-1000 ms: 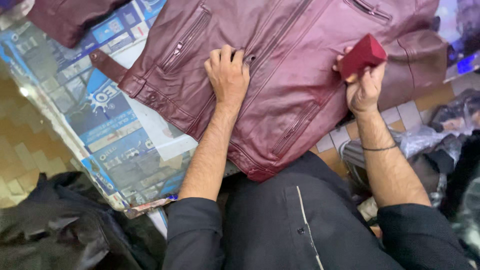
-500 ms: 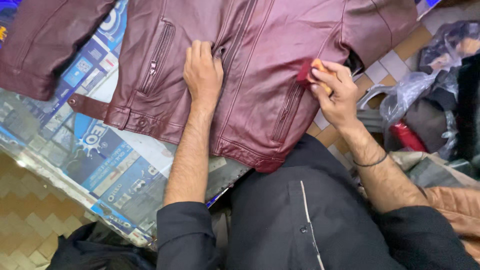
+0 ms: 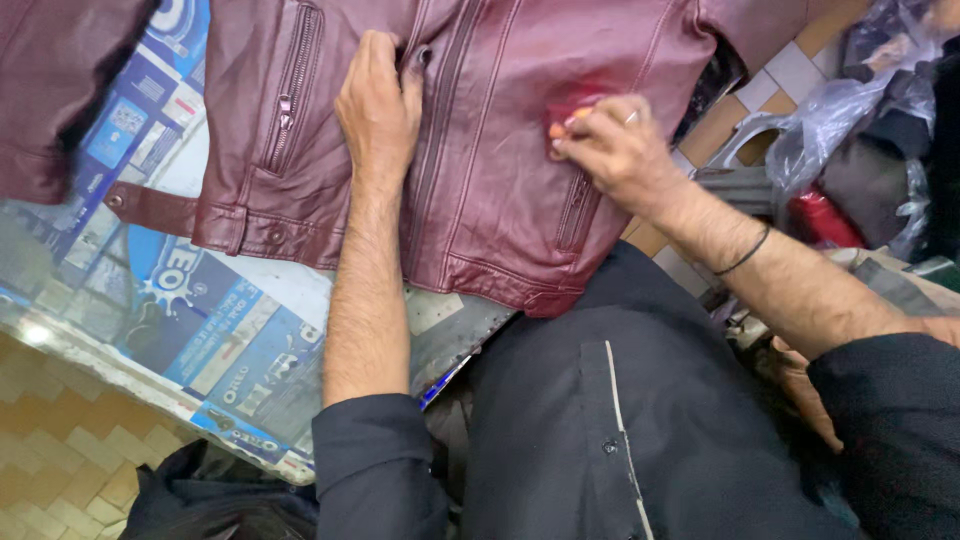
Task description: The person wipes a maroon leather jacket laid on a workbench using a small reddish sponge or cloth. They repeatedly rub the front panels, sleeves, and lower sections, then flip the jacket to wipe the back. The jacket remains on the table throughout.
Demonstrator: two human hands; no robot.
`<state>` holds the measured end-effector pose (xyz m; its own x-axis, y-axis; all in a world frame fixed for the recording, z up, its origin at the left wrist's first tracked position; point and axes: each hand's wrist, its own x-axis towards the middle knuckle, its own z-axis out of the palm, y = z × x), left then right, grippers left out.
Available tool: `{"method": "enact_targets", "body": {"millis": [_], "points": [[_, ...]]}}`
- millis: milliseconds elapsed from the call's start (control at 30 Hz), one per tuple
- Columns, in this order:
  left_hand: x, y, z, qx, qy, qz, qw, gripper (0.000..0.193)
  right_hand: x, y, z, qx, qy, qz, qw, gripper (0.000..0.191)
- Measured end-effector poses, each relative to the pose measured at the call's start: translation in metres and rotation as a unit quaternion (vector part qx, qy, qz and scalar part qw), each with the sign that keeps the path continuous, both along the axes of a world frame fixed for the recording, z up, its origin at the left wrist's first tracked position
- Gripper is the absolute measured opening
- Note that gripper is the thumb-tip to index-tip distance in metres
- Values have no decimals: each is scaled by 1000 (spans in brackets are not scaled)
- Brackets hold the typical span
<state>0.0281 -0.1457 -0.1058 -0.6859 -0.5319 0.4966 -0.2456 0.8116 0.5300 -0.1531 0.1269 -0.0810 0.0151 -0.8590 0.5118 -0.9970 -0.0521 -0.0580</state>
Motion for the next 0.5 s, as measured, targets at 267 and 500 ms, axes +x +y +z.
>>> {"method": "enact_targets", "body": {"millis": [267, 500], "points": [[-3, -2, 4, -3, -13, 6, 1000, 25, -15, -22, 1, 0, 5, 54, 999, 10], [-2, -3, 1, -22, -9, 13, 1000, 26, -19, -49, 10, -8, -43, 64, 997, 11]]}}
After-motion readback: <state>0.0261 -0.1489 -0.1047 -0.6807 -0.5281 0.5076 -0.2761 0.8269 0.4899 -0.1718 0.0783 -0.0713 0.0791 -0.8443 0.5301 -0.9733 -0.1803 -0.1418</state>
